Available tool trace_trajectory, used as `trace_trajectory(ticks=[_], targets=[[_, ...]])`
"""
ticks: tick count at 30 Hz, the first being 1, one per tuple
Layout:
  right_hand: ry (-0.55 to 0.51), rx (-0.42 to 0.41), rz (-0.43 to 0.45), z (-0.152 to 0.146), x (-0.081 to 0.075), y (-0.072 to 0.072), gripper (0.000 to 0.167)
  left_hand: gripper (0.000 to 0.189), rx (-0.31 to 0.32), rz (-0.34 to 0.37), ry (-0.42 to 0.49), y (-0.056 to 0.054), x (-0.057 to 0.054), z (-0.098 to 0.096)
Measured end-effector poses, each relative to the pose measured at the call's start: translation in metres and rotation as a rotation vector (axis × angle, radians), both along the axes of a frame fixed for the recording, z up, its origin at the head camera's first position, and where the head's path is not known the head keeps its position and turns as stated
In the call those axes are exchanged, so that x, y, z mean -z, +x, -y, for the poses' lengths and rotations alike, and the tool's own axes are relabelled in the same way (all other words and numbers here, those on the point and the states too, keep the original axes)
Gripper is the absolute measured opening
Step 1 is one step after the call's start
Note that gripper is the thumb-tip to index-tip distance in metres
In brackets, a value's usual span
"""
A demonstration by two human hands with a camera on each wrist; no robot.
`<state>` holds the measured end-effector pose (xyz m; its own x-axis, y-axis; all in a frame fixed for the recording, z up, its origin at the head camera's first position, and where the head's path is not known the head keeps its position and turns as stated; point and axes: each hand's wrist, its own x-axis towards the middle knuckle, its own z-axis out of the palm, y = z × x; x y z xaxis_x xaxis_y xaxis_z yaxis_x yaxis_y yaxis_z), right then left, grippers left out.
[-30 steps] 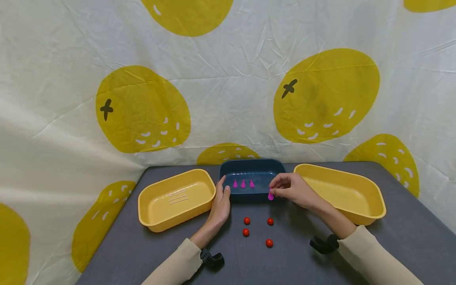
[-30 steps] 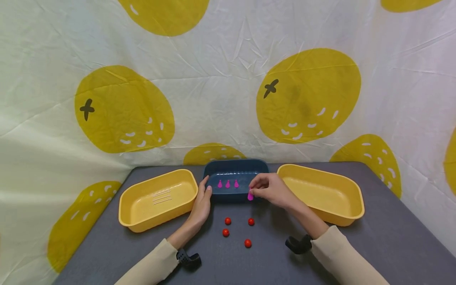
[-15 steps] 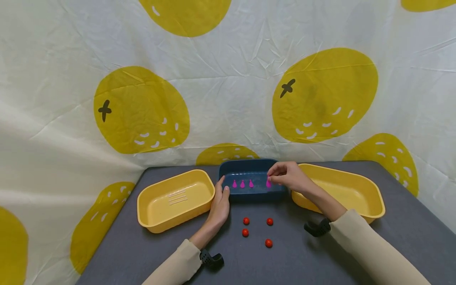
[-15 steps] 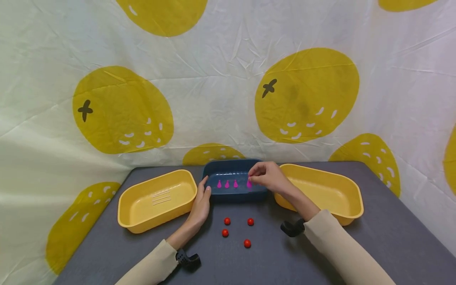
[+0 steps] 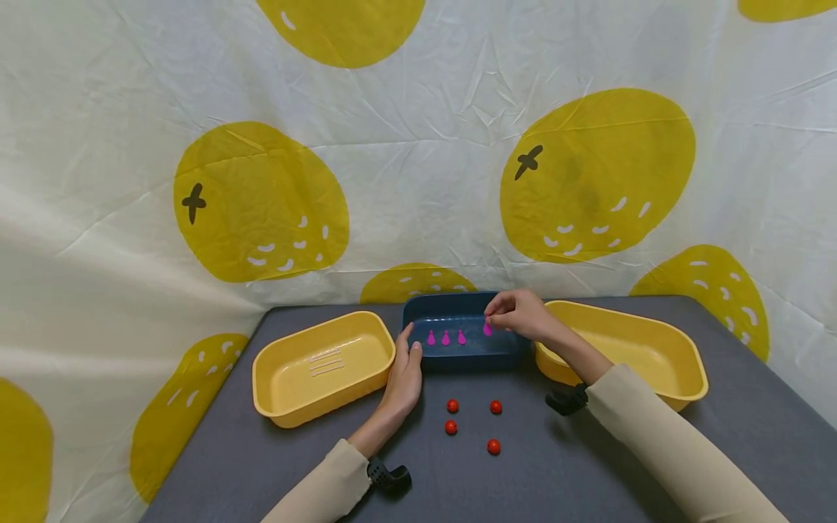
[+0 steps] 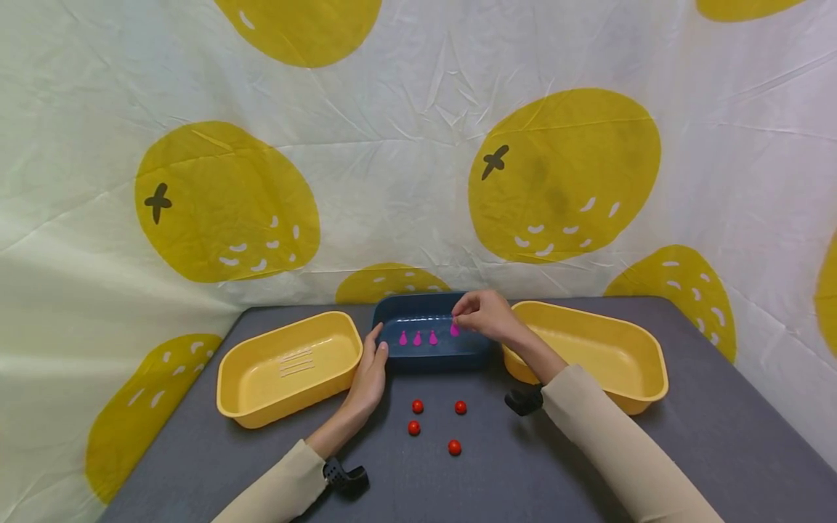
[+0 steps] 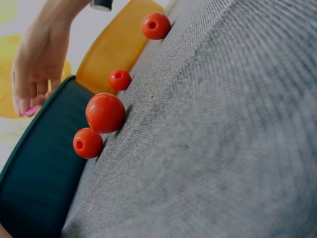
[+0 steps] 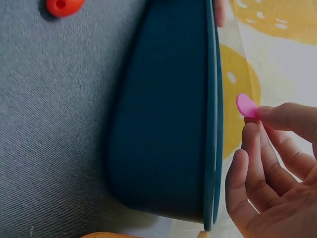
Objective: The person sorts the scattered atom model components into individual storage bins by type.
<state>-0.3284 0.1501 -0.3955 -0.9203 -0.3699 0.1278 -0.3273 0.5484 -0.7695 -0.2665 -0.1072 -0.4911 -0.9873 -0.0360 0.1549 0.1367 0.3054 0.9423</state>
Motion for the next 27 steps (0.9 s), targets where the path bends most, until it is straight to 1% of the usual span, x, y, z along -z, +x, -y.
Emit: trace_trajectory(ticks=[5,8,11,20,27], targets=[[0.012,-0.004,0.011,0.002,0.003,-0.011,0.019,0.056,-0.005,0.007,-0.002,0.0,0.0,0.0],[0.005,0.005,0.023,0.003,0.003,-0.015,0.017,0.056,-0.001,0.017,0.002,0.0,0.0,0.0],[0.005,0.013,0.03,0.004,0.004,-0.019,0.016,0.056,0.006,0.016,0.005,0.0,0.0,0.0],[0.025,0.025,0.059,0.007,0.01,-0.03,0.021,0.056,0.009,0.009,0.002,-0.001,0.001,0.0],[0.066,0.025,0.049,0.012,0.014,-0.039,0.021,0.057,0.007,0.007,0.002,0.0,0.0,0.0]])
